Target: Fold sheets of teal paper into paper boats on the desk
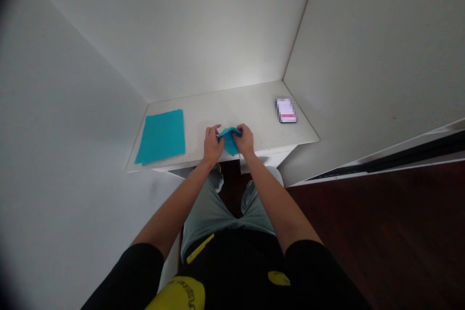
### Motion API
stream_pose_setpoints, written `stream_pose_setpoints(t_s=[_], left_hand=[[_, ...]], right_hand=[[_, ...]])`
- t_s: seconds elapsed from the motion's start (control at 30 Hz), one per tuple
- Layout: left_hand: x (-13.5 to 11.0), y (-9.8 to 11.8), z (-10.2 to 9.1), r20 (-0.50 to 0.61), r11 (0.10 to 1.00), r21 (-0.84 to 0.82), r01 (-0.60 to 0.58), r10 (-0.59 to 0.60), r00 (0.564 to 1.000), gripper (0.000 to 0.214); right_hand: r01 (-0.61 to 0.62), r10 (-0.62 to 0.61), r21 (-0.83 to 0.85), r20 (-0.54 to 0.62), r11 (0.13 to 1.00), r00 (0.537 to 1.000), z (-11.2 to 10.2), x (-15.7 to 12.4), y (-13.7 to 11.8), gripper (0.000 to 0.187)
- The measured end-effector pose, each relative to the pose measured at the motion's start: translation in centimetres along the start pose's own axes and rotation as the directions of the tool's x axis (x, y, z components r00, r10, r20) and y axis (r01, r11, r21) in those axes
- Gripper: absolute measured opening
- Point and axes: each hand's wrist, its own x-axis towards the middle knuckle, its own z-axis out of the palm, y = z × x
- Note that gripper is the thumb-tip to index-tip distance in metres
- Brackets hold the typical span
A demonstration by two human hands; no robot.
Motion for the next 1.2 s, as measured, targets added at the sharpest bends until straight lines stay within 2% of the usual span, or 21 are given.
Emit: stream_pose_setpoints(t_s=[0.1,0.27,0.4,0.47,0.53,0.6,0.7,0.8,0.93,1.03,1.2], left_hand=[[0.8,-0.8,0.0,-0.033,0.999,-0.02,0.043,-0.044,0.998,0.052],[1.9,-2.8,0.2,-0.049,0.979,-0.088,0.182,-0.186,0.981,0.04],[2.2,-4.4,0.0,0.121,0.926,-0.202,0.318,-0.299,0.947,0.033],[2.2,-4.9,-0.5,0.188,0.911,-0.228,0.344,-0.306,0.933,0.03],[2.1,-5.2,-1.3,0.166,0.929,-0.228,0.292,-0.259,0.952,0.029],[1.9,-5.2,-2.3,0.099,0.955,-0.215,0.203,-0.186,0.978,0.027],[1.5,-5.0,-3.6,0.034,0.976,-0.182,0.117,-0.113,0.993,0.023],[1.2,-4.9,-4.3,0.009,0.985,-0.136,0.111,-0.111,0.994,0.011],[0.9,-5.1,-4.1,-0.056,0.992,-0.045,0.114,-0.116,0.992,0.002],[0.7,-5.7,-4.0,-0.06,0.997,0.026,0.079,-0.077,0.995,0.006],[0.2,-6.7,-4.3,-0.003,0.994,0.109,0.014,-0.014,1.0,0.021]], right_hand=[[-0.023,0.021,0.056,0.039,0.998,0.999,0.0,0.0,-0.1,0.032],[-0.005,-0.001,0.057,0.1,0.998,0.995,-0.1,0.2,0.1,0.036],[0.007,-0.021,0.079,0.17,0.997,0.985,-0.5,0.2,0.2,0.041],[0.015,-0.033,0.093,0.207,0.996,0.978,-0.7,0.2,0.3,0.042],[0.023,-0.046,0.103,0.225,0.994,0.973,-0.8,0.2,0.4,0.041],[0.029,-0.054,0.109,0.23,0.994,0.972,-0.8,0.3,0.5,0.039],[0.014,-0.037,0.109,0.219,0.994,0.975,-0.7,0.3,0.7,0.037],[-0.014,-0.011,0.126,0.198,0.992,0.98,-0.6,0.2,0.8,0.038],[-0.014,-0.019,0.161,0.206,0.987,0.978,-0.6,0.0,0.8,0.038],[-0.005,-0.024,0.131,0.222,0.991,0.975,-0.7,0.0,0.7,0.035],[0.09,-0.097,0.051,0.148,0.995,0.984,-0.8,0.1,0.6,0.02]])
